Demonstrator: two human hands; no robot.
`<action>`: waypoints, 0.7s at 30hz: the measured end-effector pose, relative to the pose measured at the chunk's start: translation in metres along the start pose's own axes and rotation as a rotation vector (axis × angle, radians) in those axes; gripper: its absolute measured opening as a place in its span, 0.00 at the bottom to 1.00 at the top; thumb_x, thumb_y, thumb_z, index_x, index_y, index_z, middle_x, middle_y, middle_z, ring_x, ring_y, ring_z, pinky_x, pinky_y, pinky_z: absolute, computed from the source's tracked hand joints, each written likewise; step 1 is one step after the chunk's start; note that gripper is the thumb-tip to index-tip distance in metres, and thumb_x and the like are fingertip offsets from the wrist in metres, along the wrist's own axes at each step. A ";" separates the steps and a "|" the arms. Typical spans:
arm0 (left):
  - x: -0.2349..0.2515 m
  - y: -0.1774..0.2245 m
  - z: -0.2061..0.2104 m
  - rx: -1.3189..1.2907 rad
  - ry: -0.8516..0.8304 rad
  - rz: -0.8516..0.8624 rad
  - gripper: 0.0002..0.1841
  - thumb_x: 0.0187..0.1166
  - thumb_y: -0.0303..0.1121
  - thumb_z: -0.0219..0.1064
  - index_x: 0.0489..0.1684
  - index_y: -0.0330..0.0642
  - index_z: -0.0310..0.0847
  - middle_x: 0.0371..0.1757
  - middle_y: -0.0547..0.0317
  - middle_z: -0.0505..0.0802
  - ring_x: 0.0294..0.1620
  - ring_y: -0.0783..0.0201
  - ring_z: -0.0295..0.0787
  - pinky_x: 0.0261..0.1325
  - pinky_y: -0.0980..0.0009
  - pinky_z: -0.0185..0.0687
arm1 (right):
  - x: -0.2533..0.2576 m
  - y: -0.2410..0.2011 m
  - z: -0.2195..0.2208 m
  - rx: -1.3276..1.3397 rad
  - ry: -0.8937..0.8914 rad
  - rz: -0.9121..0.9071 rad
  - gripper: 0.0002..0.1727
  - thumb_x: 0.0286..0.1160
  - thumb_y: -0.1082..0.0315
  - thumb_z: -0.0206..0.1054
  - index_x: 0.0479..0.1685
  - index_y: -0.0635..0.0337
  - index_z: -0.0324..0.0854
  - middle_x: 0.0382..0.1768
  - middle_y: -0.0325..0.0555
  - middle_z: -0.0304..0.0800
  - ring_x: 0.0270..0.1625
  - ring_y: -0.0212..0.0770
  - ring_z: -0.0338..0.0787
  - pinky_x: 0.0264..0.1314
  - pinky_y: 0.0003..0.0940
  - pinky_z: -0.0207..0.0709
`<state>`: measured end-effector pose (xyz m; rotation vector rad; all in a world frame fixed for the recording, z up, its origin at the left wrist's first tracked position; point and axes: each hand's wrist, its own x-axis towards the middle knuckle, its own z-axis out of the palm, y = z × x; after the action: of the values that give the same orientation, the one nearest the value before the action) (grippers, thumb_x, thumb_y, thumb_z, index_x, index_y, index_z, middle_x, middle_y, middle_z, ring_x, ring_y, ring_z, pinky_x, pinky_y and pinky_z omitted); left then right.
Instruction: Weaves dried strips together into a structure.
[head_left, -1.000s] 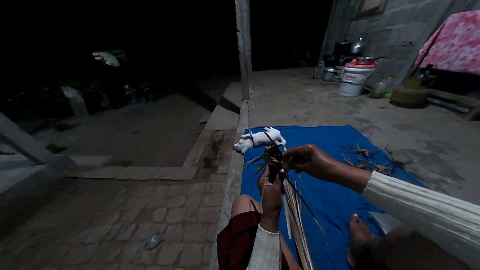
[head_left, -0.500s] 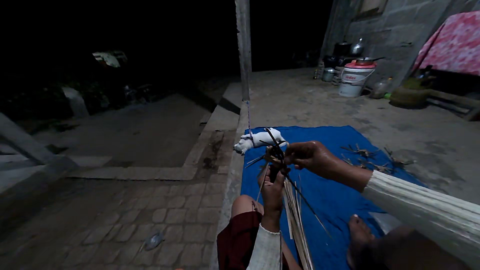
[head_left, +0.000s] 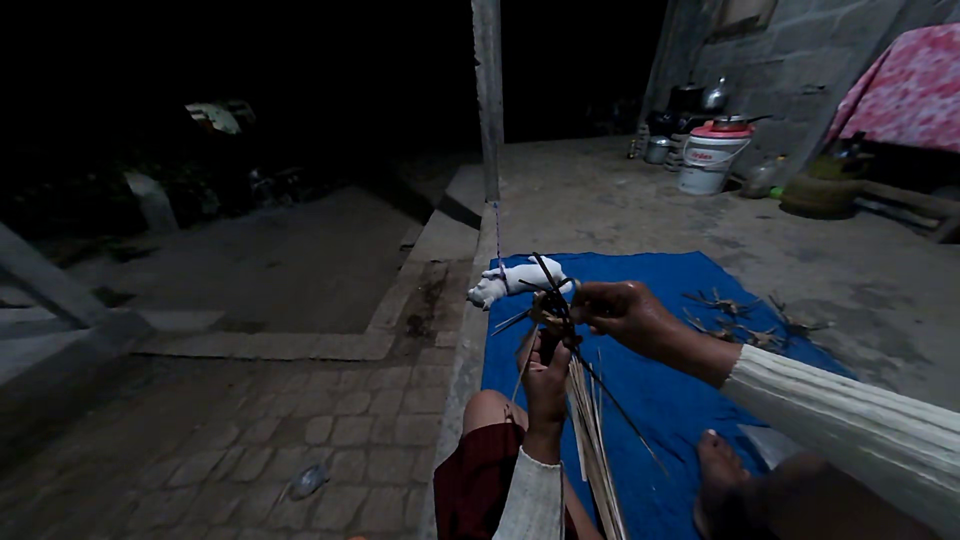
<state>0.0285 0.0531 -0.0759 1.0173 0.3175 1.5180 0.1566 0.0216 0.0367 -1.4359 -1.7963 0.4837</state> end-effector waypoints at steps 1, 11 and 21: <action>0.000 0.000 0.000 0.003 -0.001 0.002 0.13 0.72 0.15 0.60 0.53 0.23 0.80 0.41 0.58 0.94 0.43 0.72 0.92 0.54 0.73 0.89 | 0.000 -0.001 0.000 0.017 -0.024 0.025 0.06 0.81 0.70 0.67 0.42 0.64 0.86 0.31 0.40 0.86 0.29 0.25 0.83 0.37 0.21 0.80; -0.001 0.001 -0.002 0.013 -0.039 -0.003 0.12 0.75 0.17 0.61 0.55 0.23 0.79 0.43 0.59 0.93 0.46 0.74 0.90 0.56 0.75 0.86 | 0.002 -0.005 -0.009 0.344 -0.195 0.313 0.05 0.84 0.72 0.63 0.43 0.64 0.83 0.29 0.38 0.86 0.29 0.30 0.87 0.37 0.25 0.86; -0.002 0.000 -0.002 0.007 -0.044 -0.040 0.14 0.73 0.20 0.60 0.55 0.23 0.78 0.42 0.60 0.92 0.43 0.77 0.88 0.52 0.78 0.84 | 0.004 -0.004 -0.007 0.503 -0.202 0.443 0.08 0.88 0.71 0.58 0.40 0.62 0.80 0.30 0.40 0.86 0.30 0.33 0.88 0.40 0.28 0.86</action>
<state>0.0265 0.0518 -0.0781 1.0431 0.3108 1.4571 0.1592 0.0227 0.0451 -1.4454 -1.3509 1.2498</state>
